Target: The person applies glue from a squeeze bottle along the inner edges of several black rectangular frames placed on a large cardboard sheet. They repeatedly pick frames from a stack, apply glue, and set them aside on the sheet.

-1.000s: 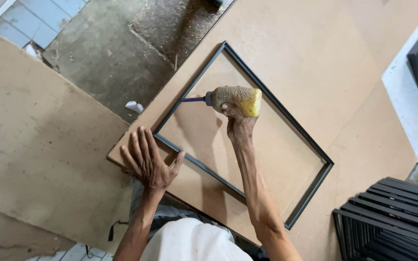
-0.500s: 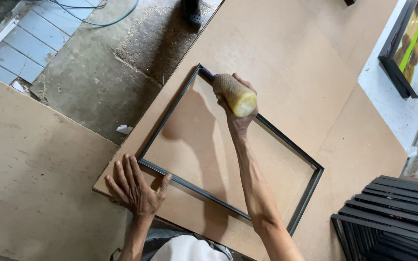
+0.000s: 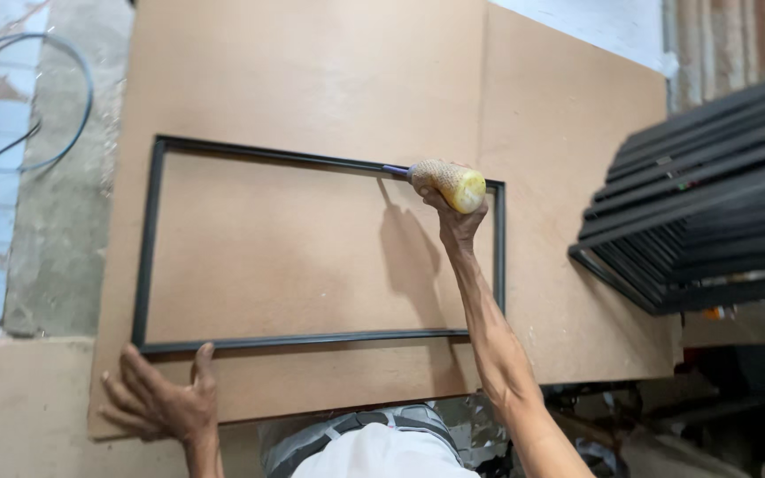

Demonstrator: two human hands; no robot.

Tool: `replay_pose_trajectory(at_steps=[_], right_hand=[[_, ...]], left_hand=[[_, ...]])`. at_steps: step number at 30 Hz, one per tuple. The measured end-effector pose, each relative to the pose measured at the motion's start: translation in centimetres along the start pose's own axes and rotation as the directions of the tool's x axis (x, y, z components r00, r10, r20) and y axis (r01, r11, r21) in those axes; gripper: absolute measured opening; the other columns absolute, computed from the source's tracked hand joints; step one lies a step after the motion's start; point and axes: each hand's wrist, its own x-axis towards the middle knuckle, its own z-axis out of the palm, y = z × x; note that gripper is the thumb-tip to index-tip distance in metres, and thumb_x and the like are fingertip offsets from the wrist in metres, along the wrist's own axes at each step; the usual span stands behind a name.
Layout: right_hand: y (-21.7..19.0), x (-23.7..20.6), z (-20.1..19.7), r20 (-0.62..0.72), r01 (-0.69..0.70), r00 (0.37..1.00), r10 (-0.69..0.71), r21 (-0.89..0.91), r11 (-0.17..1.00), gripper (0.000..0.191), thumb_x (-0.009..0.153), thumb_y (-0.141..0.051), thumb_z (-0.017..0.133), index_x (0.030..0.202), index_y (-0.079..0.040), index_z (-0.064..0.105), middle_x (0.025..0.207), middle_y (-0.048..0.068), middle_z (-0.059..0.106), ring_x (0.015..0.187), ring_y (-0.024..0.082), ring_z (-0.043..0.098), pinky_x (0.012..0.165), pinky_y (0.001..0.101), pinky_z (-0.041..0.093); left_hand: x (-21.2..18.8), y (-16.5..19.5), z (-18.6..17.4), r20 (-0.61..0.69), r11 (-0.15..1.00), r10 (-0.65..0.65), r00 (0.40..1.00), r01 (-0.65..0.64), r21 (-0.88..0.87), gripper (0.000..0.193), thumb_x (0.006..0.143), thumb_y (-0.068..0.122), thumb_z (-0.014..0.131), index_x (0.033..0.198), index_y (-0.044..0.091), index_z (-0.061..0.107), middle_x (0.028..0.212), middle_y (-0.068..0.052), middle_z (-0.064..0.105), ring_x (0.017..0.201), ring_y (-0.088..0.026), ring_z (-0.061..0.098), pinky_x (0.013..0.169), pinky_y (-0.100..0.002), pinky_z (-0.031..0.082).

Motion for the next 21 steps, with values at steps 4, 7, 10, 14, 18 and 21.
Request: replay_pose_trajectory(at_steps=[4, 7, 10, 14, 18, 21], right_hand=[[0.9, 1.3, -10.4, -0.163, -0.003, 0.987, 0.000, -0.017, 1.000, 0.049, 0.080, 0.005, 0.086, 0.124, 0.004, 0.064, 0.099, 0.010, 0.074, 0.081, 0.018, 0.073, 0.068, 0.0287, 0.066], [0.9, 1.9, -16.6, -0.218, 0.080, 0.970, -0.107, -0.127, 0.989, 0.044, 0.079, 0.001, 0.089, 0.117, 0.004, 0.066, 0.102, 0.009, 0.074, 0.087, 0.018, 0.075, 0.076, 0.0304, 0.069], [0.3, 2.7, -20.3, -0.281, -0.009, 0.958, -0.054, -0.218, 0.976, 0.036, 0.083, -0.006, 0.089, 0.112, 0.005, 0.071, 0.098, 0.012, 0.077, 0.080, 0.017, 0.075, 0.072, 0.0286, 0.067], [-0.8, 2.5, -20.1, 0.010, 0.206, 0.965, -0.263, -0.651, 0.730, 0.048, 0.081, -0.019, 0.093, 0.118, -0.001, 0.069, 0.099, 0.012, 0.078, 0.086, 0.019, 0.078, 0.076, 0.0327, 0.068], [-2.2, -0.2, -17.4, 0.367, 0.462, 0.887, -0.280, -0.736, 0.495, 0.054, 0.081, -0.025, 0.091, 0.126, -0.007, 0.067, 0.117, 0.014, 0.075, 0.106, 0.028, 0.075, 0.090, 0.0413, 0.066], [-4.5, -3.1, -16.7, 0.470, 0.518, 0.854, -0.223, -0.728, 0.449, 0.058, 0.077, -0.027, 0.091, 0.126, -0.008, 0.067, 0.125, 0.015, 0.073, 0.115, 0.032, 0.071, 0.098, 0.0445, 0.062]], left_hand=[[-0.8, -2.3, 1.7, 0.042, 1.000, 0.016, 0.999, -0.015, -0.015, 0.110, 0.091, 0.067, 0.078, 0.163, -0.003, 0.033, 0.154, -0.030, 0.045, 0.159, -0.052, 0.023, 0.127, -0.070, 0.015], [0.6, -4.0, 4.2, 0.028, 0.965, 0.077, 0.997, -0.067, -0.255, 0.113, 0.088, 0.053, 0.086, 0.164, -0.005, 0.024, 0.155, -0.033, 0.037, 0.157, -0.050, 0.028, 0.130, -0.062, 0.030], [1.4, -5.3, 6.3, 0.009, 0.859, 0.174, 0.985, -0.147, -0.490, 0.110, 0.094, 0.042, 0.085, 0.164, -0.005, 0.015, 0.157, -0.030, 0.032, 0.154, -0.043, 0.034, 0.130, -0.055, 0.033], [-0.2, -5.5, 6.4, -0.038, 0.917, 0.135, 0.990, -0.139, -0.375, 0.110, 0.097, 0.034, 0.089, 0.166, -0.006, 0.013, 0.164, -0.030, 0.027, 0.158, -0.044, 0.029, 0.130, -0.055, 0.027], [-1.1, -4.5, 4.0, 0.092, 0.968, 0.030, 0.995, -0.006, -0.250, 0.109, 0.098, 0.049, 0.086, 0.165, -0.004, 0.018, 0.159, -0.030, 0.031, 0.156, -0.044, 0.030, 0.134, -0.057, 0.029], [-1.0, -3.0, 2.8, 0.030, 0.996, 0.029, 0.999, -0.027, -0.090, 0.109, 0.093, 0.059, 0.079, 0.165, -0.002, 0.026, 0.159, -0.037, 0.029, 0.160, -0.052, 0.018, 0.131, -0.063, 0.027]])
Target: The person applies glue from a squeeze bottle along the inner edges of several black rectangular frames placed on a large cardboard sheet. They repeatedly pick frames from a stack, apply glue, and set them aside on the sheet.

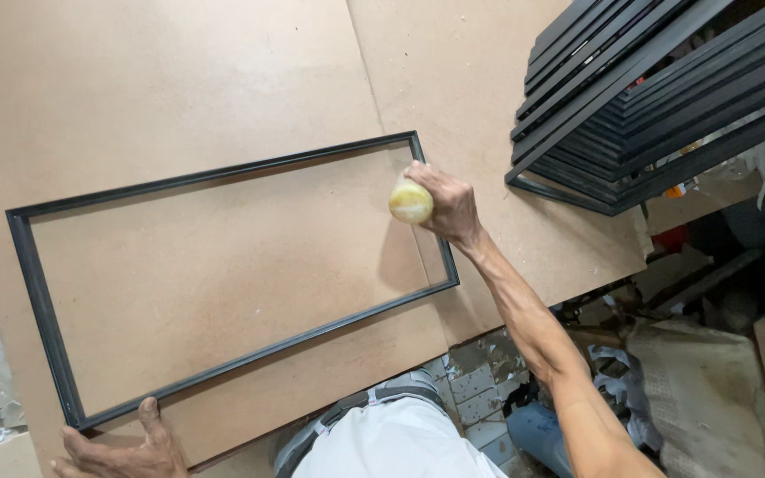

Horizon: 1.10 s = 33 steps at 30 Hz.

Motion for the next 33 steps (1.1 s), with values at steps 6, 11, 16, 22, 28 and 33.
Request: replay_pose_trajectory(at_steps=[6, 11, 16, 22, 28, 33], right_hand=[[-6.3, -9.2, -6.5, 0.032, -0.155, 0.988, 0.152, 0.105, 0.982, 0.058, 0.074, -0.020, 0.090, 0.125, -0.007, 0.067, 0.128, 0.017, 0.071, 0.118, 0.032, 0.070, 0.100, 0.0418, 0.061], [-9.9, -15.5, -10.3, 0.083, -0.323, 0.946, 0.314, 0.154, 0.934, 0.055, 0.078, -0.017, 0.089, 0.126, -0.006, 0.067, 0.126, 0.016, 0.072, 0.116, 0.028, 0.072, 0.099, 0.0384, 0.062], [-8.4, -13.1, -11.1, 0.301, -0.515, 0.817, 0.492, -0.002, 0.857, 0.056, 0.074, -0.026, 0.094, 0.121, -0.007, 0.071, 0.100, 0.012, 0.078, 0.094, 0.022, 0.077, 0.085, 0.0341, 0.064], [-9.6, -4.4, -5.2, 0.537, -0.499, 0.748, 0.391, 0.067, 0.864, 0.053, 0.065, -0.016, 0.088, 0.115, -0.007, 0.075, 0.099, 0.013, 0.080, 0.095, 0.023, 0.077, 0.088, 0.0404, 0.063], [-19.5, 1.9, 5.7, 0.704, -0.467, 0.701, 0.116, 0.330, 0.821, 0.067, 0.060, -0.010, 0.091, 0.123, -0.007, 0.070, 0.109, 0.012, 0.078, 0.104, 0.025, 0.076, 0.098, 0.0416, 0.061], [-32.6, 7.0, 15.5, 0.687, -0.410, 0.724, -0.055, 0.494, 0.767, 0.067, 0.066, -0.015, 0.090, 0.128, -0.008, 0.067, 0.112, 0.012, 0.078, 0.104, 0.023, 0.078, 0.096, 0.0396, 0.064]], left_hand=[[0.1, 1.3, -1.4, 0.050, 0.983, -0.011, 0.999, 0.002, 0.181, 0.109, 0.093, 0.084, 0.054, 0.163, 0.003, 0.034, 0.160, -0.025, 0.049, 0.159, -0.046, 0.016, 0.123, -0.074, 0.002], [-0.1, 1.2, -1.7, 0.066, 0.982, -0.025, 0.997, 0.012, 0.190, 0.114, 0.094, 0.094, 0.046, 0.166, 0.006, 0.036, 0.164, -0.022, 0.045, 0.156, -0.046, 0.015, 0.120, -0.072, 0.001], [-0.2, 1.7, -2.1, 0.030, 0.983, 0.005, 1.000, -0.010, 0.184, 0.115, 0.091, 0.097, 0.045, 0.163, 0.007, 0.039, 0.163, -0.017, 0.047, 0.154, -0.045, 0.020, 0.120, -0.072, 0.005], [0.6, 2.9, -3.0, 0.003, 0.973, 0.019, 1.000, -0.019, 0.230, 0.119, 0.088, 0.102, 0.049, 0.163, 0.009, 0.038, 0.164, -0.013, 0.047, 0.154, -0.045, 0.026, 0.120, -0.072, 0.006], [0.4, 4.0, -4.1, 0.014, 0.978, 0.058, 0.998, -0.060, 0.199, 0.150, 0.061, 0.111, 0.063, 0.162, 0.005, 0.031, 0.161, -0.022, 0.042, 0.152, -0.045, 0.024, 0.120, -0.069, 0.005], [0.9, 4.7, -4.6, 0.027, 0.986, 0.009, 1.000, -0.014, 0.168, 0.145, 0.066, 0.106, 0.067, 0.163, 0.006, 0.026, 0.160, -0.017, 0.044, 0.155, -0.042, 0.023, 0.123, -0.070, 0.004]])
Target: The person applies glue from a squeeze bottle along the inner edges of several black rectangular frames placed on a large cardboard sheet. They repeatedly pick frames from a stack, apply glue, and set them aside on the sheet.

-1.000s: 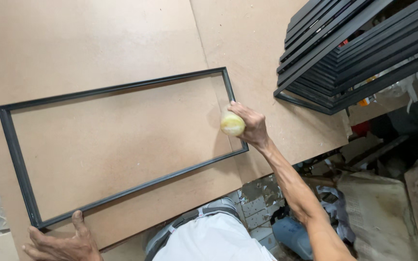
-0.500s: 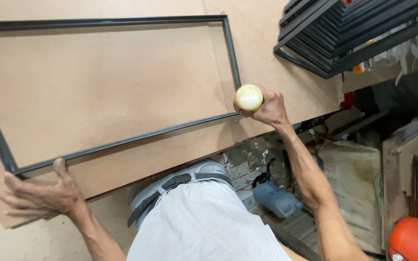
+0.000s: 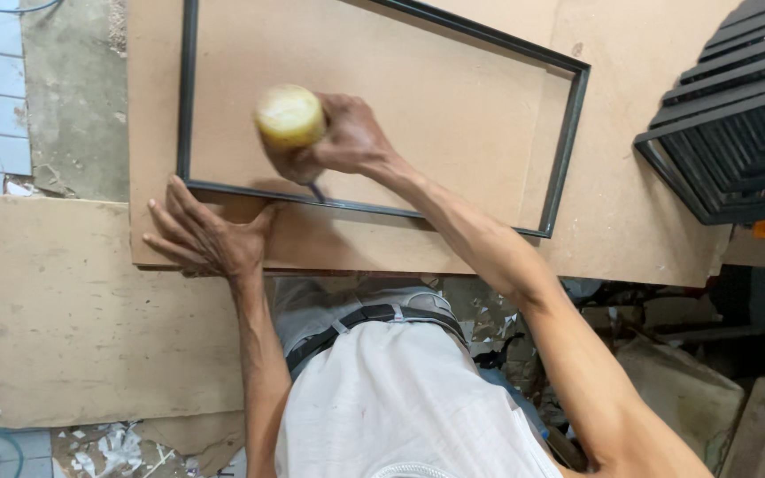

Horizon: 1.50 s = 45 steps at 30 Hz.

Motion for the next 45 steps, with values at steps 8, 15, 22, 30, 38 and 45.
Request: replay_pose_trajectory(at_steps=[8, 15, 22, 30, 38, 45], right_hand=[[-5.1, 8.0, 8.3, -0.089, 0.127, 0.991, -0.099, 0.411, 0.903, 0.074, 0.063, -0.013, 0.092, 0.128, 0.000, 0.060, 0.113, 0.017, 0.075, 0.101, 0.028, 0.078, 0.090, 0.0405, 0.070], [2.9, -3.0, 3.5, -0.097, -0.182, 0.943, 0.319, 0.651, 0.737, 0.048, 0.075, 0.001, 0.082, 0.120, 0.001, 0.065, 0.105, 0.018, 0.076, 0.091, 0.029, 0.077, 0.079, 0.0389, 0.071], [15.1, -18.5, -8.0, -0.333, -0.014, 0.842, 0.424, 0.774, 0.634, 0.039, 0.075, 0.013, 0.077, 0.112, 0.008, 0.067, 0.098, 0.017, 0.074, 0.081, 0.022, 0.075, 0.065, 0.0297, 0.067], [26.4, -36.6, -17.0, -0.743, 0.376, 0.437, 0.507, 0.663, 0.648, 0.023, 0.071, 0.004, 0.077, 0.093, 0.002, 0.071, 0.089, 0.011, 0.073, 0.075, 0.019, 0.070, 0.064, 0.0313, 0.061], [31.8, -51.1, -13.1, -0.550, 0.947, 0.174, 0.817, 0.321, 0.014, 0.017, 0.076, -0.014, 0.078, 0.092, -0.013, 0.070, 0.103, 0.010, 0.076, 0.096, 0.032, 0.077, 0.082, 0.0483, 0.069], [36.4, -58.3, -6.8, -0.318, 0.994, 0.047, 0.947, -0.078, -0.075, 0.051, 0.085, -0.022, 0.082, 0.130, 0.000, 0.071, 0.120, 0.021, 0.074, 0.098, 0.039, 0.076, 0.069, 0.0358, 0.073]], left_hand=[[-0.1, -0.6, 0.4, -0.071, 1.000, 0.019, 0.997, -0.020, -0.016, 0.151, 0.061, 0.106, 0.065, 0.162, 0.003, 0.021, 0.161, -0.025, 0.035, 0.155, -0.040, 0.023, 0.124, -0.069, 0.004], [-0.2, -1.0, 1.2, -0.104, 0.999, 0.045, 0.994, -0.046, -0.003, 0.148, 0.062, 0.100, 0.072, 0.161, 0.004, 0.019, 0.161, -0.020, 0.036, 0.153, -0.041, 0.023, 0.123, -0.069, 0.005], [-2.3, 2.7, 1.0, -0.176, 0.926, 0.368, 0.913, -0.377, -0.017, 0.139, 0.067, 0.071, 0.097, 0.164, 0.008, 0.020, 0.167, -0.018, 0.032, 0.156, -0.043, 0.018, 0.121, -0.073, 0.001], [-5.2, 18.2, 6.0, -0.041, 0.688, 0.714, 0.699, -0.712, -0.143, 0.119, 0.053, 0.048, 0.092, 0.151, 0.018, 0.032, 0.157, -0.011, 0.040, 0.149, -0.037, 0.028, 0.118, -0.078, 0.004], [-4.6, 40.4, 13.2, -0.257, 0.234, 0.925, 0.280, -0.952, -0.198, 0.058, 0.088, 0.024, 0.073, 0.141, 0.009, 0.055, 0.145, -0.015, 0.053, 0.145, -0.036, 0.039, 0.121, -0.071, 0.015], [-11.3, 66.2, 13.3, -0.381, -0.320, 0.846, -0.372, -0.927, 0.194, 0.059, 0.086, 0.011, 0.065, 0.143, 0.026, 0.059, 0.151, -0.009, 0.053, 0.149, -0.026, 0.036, 0.129, -0.054, 0.016]])
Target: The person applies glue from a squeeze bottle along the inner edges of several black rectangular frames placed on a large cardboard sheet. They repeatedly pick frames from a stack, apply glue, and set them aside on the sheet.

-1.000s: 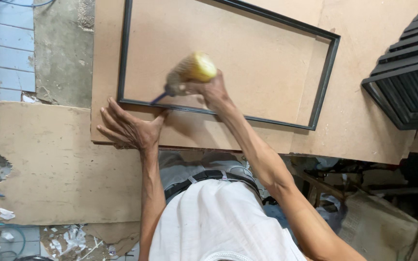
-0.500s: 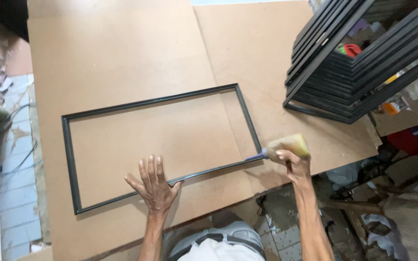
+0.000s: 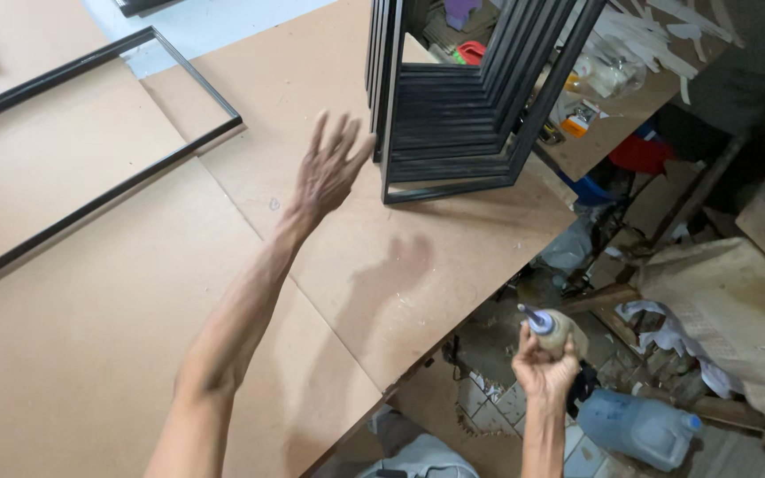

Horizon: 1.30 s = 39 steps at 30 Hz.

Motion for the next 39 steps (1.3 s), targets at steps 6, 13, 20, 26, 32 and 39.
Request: replay_pose_trajectory(at_steps=[6, 13, 20, 26, 32, 39], right_hand=[[-6.1, -0.3, -2.7, 0.109, 0.138, 0.985, -0.131, -0.055, 0.989, 0.059, 0.078, -0.034, 0.080, 0.132, -0.011, 0.072, 0.129, 0.011, 0.074, 0.112, 0.035, 0.075, 0.080, 0.0410, 0.070], [-8.7, 1.7, 1.8, 0.270, 0.326, 0.910, -0.314, 0.003, 0.946, 0.054, 0.077, -0.024, 0.078, 0.128, -0.011, 0.068, 0.127, 0.009, 0.072, 0.115, 0.029, 0.075, 0.089, 0.0425, 0.070], [-6.4, -1.0, 8.5, 0.565, 0.174, 0.819, -0.098, -0.082, 0.981, 0.047, 0.076, -0.015, 0.078, 0.120, -0.008, 0.065, 0.119, 0.010, 0.070, 0.114, 0.028, 0.075, 0.087, 0.0408, 0.069], [4.1, -7.0, 13.6, 0.631, 0.036, 0.756, 0.176, -0.308, 0.951, 0.042, 0.075, -0.006, 0.077, 0.114, -0.006, 0.063, 0.112, 0.010, 0.068, 0.113, 0.026, 0.074, 0.086, 0.0394, 0.068], [20.0, -12.3, 17.6, 0.385, -0.264, 0.825, 0.414, -0.386, 0.884, 0.031, 0.061, 0.004, 0.074, 0.090, -0.006, 0.071, 0.104, 0.013, 0.075, 0.095, 0.028, 0.077, 0.086, 0.0382, 0.071], [37.8, -19.7, 14.5, 0.232, -0.399, 0.644, 0.729, -0.711, 0.579, 0.019, 0.063, 0.004, 0.071, 0.081, 0.001, 0.073, 0.101, 0.018, 0.076, 0.102, 0.032, 0.076, 0.092, 0.0495, 0.066]], left_hand=[[14.6, -2.0, 0.1, 0.201, 0.783, 0.501, 0.842, -0.540, 0.308, 0.026, 0.094, 0.032, 0.059, 0.089, 0.016, 0.079, 0.141, -0.005, 0.058, 0.148, -0.030, 0.035, 0.125, -0.057, 0.015], [11.5, -3.5, -4.8, 0.219, 0.654, 0.699, 0.681, -0.732, 0.192, 0.021, 0.103, 0.032, 0.059, 0.097, 0.016, 0.073, 0.099, 0.004, 0.072, 0.112, -0.024, 0.064, 0.122, -0.059, 0.032], [-10.5, -2.0, -16.9, 0.283, 0.666, 0.717, 0.637, -0.746, -0.010, 0.038, 0.094, 0.031, 0.059, 0.122, 0.005, 0.061, 0.076, 0.001, 0.064, 0.078, -0.015, 0.065, 0.089, -0.043, 0.052], [-28.7, 3.3, -27.4, 0.266, 0.955, 0.223, 0.938, -0.155, -0.254, 0.038, 0.091, 0.024, 0.063, 0.128, 0.016, 0.061, 0.079, 0.002, 0.060, 0.072, -0.015, 0.059, 0.077, -0.034, 0.049], [-36.5, 7.8, -27.6, 0.488, 0.804, -0.324, 0.810, 0.508, -0.310, 0.039, 0.088, 0.019, 0.066, 0.126, 0.029, 0.070, 0.087, 0.002, 0.062, 0.077, -0.016, 0.059, 0.069, -0.037, 0.045], [-43.9, 8.3, -28.4, 0.340, 0.661, -0.662, 0.668, 0.734, -0.156, 0.048, 0.089, 0.053, 0.064, 0.126, 0.022, 0.066, 0.138, -0.009, 0.061, 0.131, -0.031, 0.051, 0.113, -0.058, 0.034]])
